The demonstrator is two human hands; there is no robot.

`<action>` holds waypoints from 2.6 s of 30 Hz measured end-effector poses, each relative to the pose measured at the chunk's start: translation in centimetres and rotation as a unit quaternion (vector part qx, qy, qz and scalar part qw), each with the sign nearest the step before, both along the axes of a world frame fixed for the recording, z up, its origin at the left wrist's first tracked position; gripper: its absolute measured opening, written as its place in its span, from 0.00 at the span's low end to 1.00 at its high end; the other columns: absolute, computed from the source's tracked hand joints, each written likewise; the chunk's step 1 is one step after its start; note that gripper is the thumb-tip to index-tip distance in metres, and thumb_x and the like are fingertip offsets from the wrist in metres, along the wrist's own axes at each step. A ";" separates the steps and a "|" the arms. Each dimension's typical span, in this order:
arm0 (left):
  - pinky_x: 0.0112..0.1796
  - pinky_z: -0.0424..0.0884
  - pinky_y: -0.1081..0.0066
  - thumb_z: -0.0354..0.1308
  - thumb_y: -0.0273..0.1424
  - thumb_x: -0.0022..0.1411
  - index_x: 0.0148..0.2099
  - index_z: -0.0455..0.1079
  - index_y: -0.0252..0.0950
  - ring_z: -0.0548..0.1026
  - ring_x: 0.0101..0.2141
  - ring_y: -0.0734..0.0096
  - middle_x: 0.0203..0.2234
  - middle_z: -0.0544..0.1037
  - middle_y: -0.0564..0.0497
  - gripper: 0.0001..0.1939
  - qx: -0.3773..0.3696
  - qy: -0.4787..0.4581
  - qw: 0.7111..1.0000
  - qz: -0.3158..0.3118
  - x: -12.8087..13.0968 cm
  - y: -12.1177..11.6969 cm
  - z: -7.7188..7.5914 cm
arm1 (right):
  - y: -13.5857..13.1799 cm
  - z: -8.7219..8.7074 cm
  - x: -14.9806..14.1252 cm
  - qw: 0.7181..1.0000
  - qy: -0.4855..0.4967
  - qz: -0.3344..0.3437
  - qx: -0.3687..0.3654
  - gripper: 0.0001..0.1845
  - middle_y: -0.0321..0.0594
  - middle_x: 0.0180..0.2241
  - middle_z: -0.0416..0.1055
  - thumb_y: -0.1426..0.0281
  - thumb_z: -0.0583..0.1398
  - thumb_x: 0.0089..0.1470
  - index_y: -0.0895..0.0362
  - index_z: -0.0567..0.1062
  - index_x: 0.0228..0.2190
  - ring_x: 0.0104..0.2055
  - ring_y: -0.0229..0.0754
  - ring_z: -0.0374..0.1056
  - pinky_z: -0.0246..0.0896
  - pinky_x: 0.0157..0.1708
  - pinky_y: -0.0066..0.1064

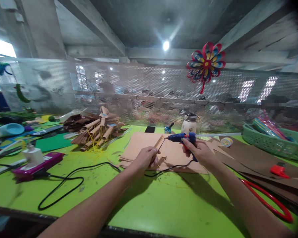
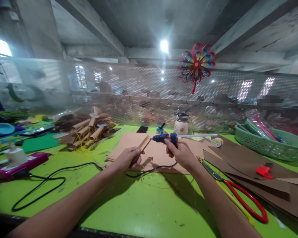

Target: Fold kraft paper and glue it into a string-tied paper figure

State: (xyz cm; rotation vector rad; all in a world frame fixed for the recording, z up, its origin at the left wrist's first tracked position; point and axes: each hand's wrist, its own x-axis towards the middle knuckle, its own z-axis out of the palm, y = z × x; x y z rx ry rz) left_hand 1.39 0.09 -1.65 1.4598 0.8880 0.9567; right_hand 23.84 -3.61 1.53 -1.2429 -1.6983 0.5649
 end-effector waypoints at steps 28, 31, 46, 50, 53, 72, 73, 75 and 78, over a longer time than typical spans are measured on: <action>0.16 0.48 0.78 0.50 0.38 0.57 0.32 0.64 0.32 0.56 0.13 0.81 0.13 0.65 0.55 0.12 0.009 0.006 1.000 -0.006 0.1 -0.1 0.1 | -0.4 0.4 -0.6 0.999 -0.023 -0.027 -0.015 0.28 0.37 0.14 0.63 0.50 0.51 0.53 0.58 0.68 0.16 0.18 0.35 0.58 0.51 0.20 0.28; 0.16 0.48 0.78 0.49 0.37 0.57 0.32 0.64 0.32 0.56 0.13 0.81 0.12 0.64 0.56 0.12 0.008 0.008 1.000 -0.005 0.1 -0.4 0.3 | -0.4 0.4 -0.5 0.999 -0.031 -0.041 -0.012 0.28 0.37 0.15 0.63 0.50 0.50 0.54 0.58 0.68 0.16 0.18 0.35 0.58 0.51 0.20 0.28; 0.16 0.48 0.77 0.49 0.37 0.57 0.32 0.64 0.32 0.56 0.13 0.81 0.13 0.65 0.55 0.12 0.016 0.012 1.000 -0.008 0.1 -0.1 0.1 | -0.3 0.1 -0.6 0.998 -0.043 -0.040 -0.012 0.27 0.35 0.14 0.59 0.51 0.51 0.53 0.58 0.64 0.16 0.17 0.34 0.54 0.46 0.18 0.28; 0.15 0.48 0.78 0.49 0.36 0.56 0.32 0.64 0.32 0.56 0.13 0.81 0.13 0.64 0.56 0.11 0.006 0.015 1.000 -0.007 0.2 -0.2 0.3 | -0.4 0.2 -0.6 0.997 -0.056 -0.049 -0.008 0.27 0.34 0.14 0.59 0.51 0.51 0.53 0.58 0.63 0.15 0.18 0.34 0.54 0.46 0.19 0.27; 0.16 0.47 0.78 0.49 0.35 0.56 0.31 0.63 0.32 0.55 0.12 0.82 0.12 0.64 0.57 0.10 0.000 0.022 1.000 -0.002 0.2 -0.3 0.4 | -0.4 0.3 -0.4 0.996 -0.067 -0.065 0.002 0.27 0.34 0.14 0.58 0.51 0.50 0.54 0.58 0.62 0.14 0.18 0.33 0.54 0.46 0.19 0.27; 0.15 0.46 0.78 0.48 0.34 0.56 0.32 0.64 0.32 0.54 0.12 0.82 0.13 0.64 0.56 0.10 -0.004 0.025 1.000 0.000 0.1 -0.2 0.5 | -0.5 0.4 -0.6 0.992 -0.078 -0.094 0.031 0.28 0.35 0.15 0.61 0.52 0.49 0.56 0.58 0.65 0.15 0.20 0.34 0.57 0.49 0.23 0.27; 0.15 0.46 0.78 0.48 0.34 0.56 0.32 0.63 0.32 0.54 0.12 0.82 0.13 0.64 0.56 0.10 -0.003 0.025 1.000 -0.002 0.1 -0.2 0.4 | -0.5 0.4 -0.6 0.991 -0.085 -0.095 0.029 0.28 0.35 0.15 0.61 0.52 0.49 0.56 0.58 0.64 0.15 0.20 0.34 0.57 0.49 0.23 0.27; 0.15 0.46 0.78 0.49 0.35 0.56 0.32 0.63 0.32 0.54 0.12 0.82 0.12 0.64 0.56 0.10 -0.003 0.024 1.000 -0.003 0.1 -0.1 0.3 | -0.5 0.3 -0.6 0.990 -0.096 -0.098 0.025 0.28 0.35 0.15 0.61 0.52 0.49 0.55 0.58 0.64 0.15 0.20 0.34 0.57 0.50 0.23 0.27; 0.16 0.47 0.78 0.49 0.35 0.55 0.32 0.64 0.32 0.55 0.12 0.81 0.12 0.63 0.57 0.10 -0.004 0.022 1.000 0.000 0.2 0.0 0.2 | -0.4 0.2 -0.6 0.990 -0.100 -0.098 0.009 0.28 0.35 0.15 0.61 0.51 0.49 0.55 0.58 0.64 0.15 0.19 0.34 0.58 0.50 0.22 0.27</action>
